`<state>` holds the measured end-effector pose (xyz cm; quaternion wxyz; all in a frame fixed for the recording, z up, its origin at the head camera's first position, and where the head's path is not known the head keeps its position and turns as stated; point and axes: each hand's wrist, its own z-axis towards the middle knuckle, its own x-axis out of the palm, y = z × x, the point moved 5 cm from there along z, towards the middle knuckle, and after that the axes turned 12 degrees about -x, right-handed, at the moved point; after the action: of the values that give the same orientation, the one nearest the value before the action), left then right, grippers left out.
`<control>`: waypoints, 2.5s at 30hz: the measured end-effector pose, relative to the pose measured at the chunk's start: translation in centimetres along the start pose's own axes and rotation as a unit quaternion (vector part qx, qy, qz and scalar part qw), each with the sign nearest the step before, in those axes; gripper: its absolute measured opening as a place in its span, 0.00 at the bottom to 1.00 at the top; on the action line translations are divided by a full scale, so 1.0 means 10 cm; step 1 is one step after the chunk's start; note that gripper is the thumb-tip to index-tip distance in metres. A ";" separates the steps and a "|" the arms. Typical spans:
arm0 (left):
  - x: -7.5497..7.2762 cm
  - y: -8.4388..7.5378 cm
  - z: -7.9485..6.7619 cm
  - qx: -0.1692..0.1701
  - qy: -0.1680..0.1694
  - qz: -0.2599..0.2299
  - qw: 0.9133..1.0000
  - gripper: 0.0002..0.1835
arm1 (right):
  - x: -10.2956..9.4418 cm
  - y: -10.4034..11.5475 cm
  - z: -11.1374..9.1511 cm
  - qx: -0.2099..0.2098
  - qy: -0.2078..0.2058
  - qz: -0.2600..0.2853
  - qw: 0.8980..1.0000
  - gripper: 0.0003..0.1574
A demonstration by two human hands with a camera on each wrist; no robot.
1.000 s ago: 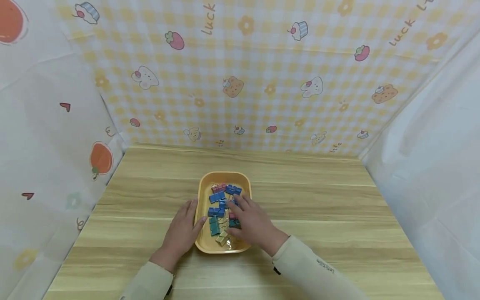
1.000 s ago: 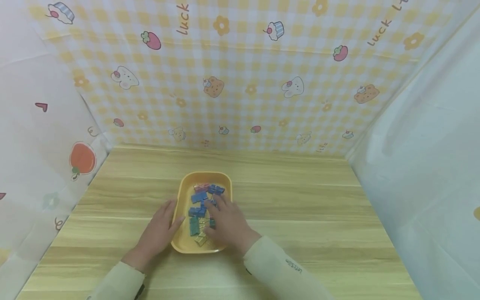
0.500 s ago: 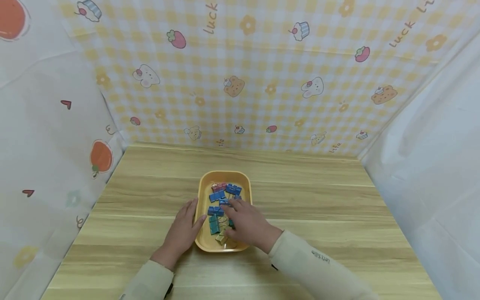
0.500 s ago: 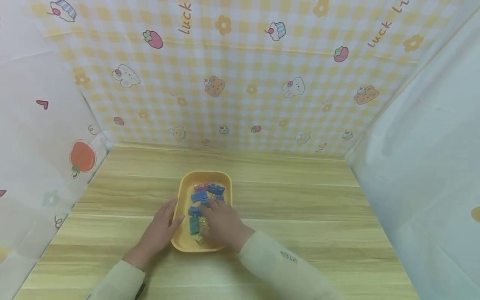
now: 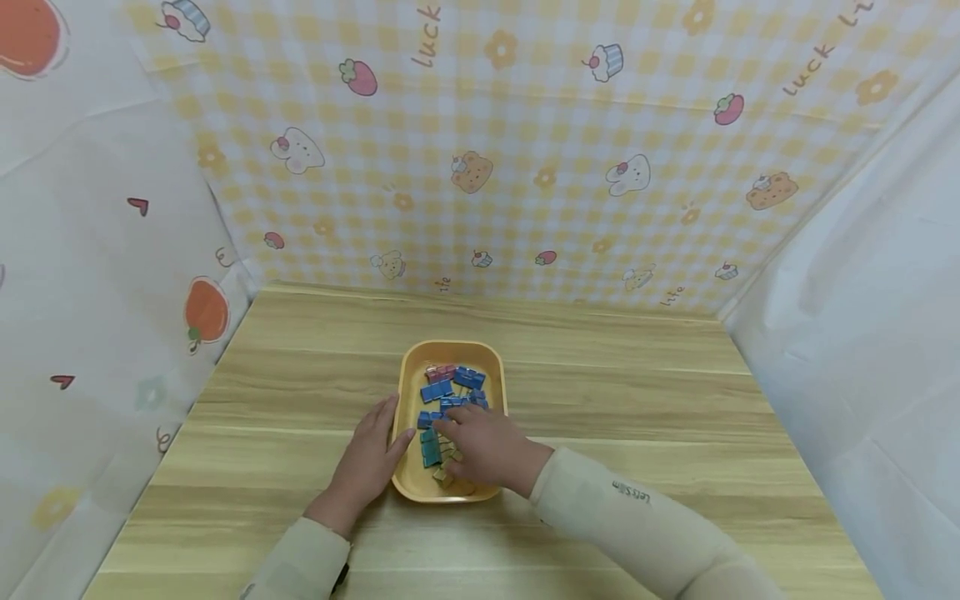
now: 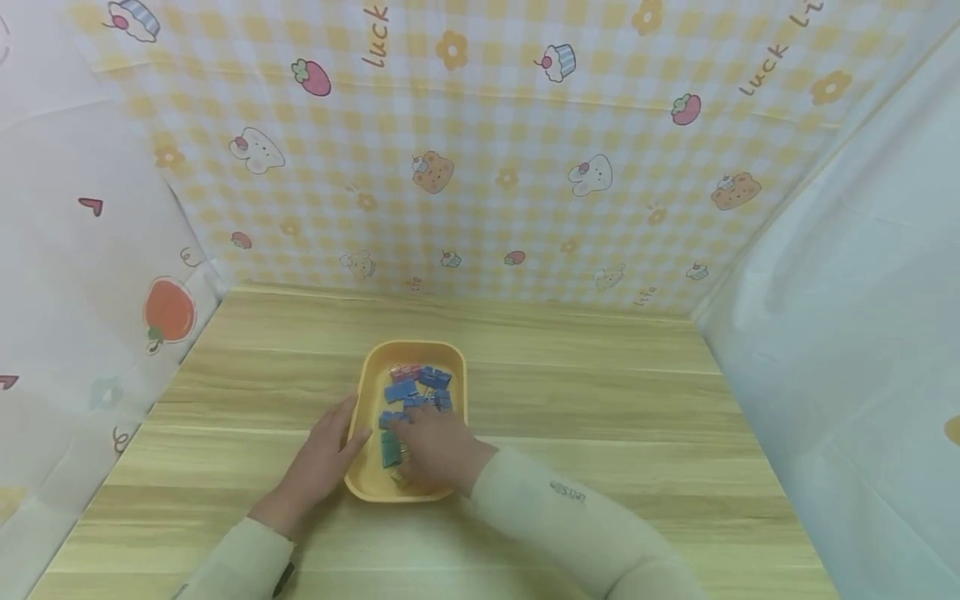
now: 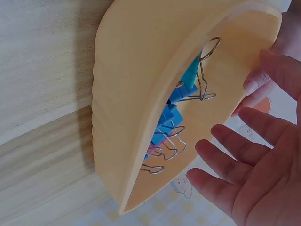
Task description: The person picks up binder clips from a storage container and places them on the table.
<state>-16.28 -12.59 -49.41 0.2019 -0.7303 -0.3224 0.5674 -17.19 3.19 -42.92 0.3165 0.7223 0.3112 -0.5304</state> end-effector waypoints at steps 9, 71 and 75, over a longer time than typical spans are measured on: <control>0.02 0.01 0.01 0.003 0.001 -0.007 1.000 0.36 | 0.09 0.01 0.09 -0.033 0.004 -0.003 0.999 0.33; 0.02 0.03 0.00 0.032 -0.018 -0.030 0.999 0.36 | 0.31 0.21 0.45 -0.030 0.131 -0.057 0.989 0.40; 0.02 0.02 -0.01 0.033 -0.016 -0.027 0.999 0.35 | 0.31 0.22 0.47 -0.034 0.128 -0.065 0.989 0.39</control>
<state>-16.12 -12.63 -49.65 0.2356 -0.7049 -0.3267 0.5838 -17.42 -1.48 -46.74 0.2630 0.7514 0.4135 -0.4419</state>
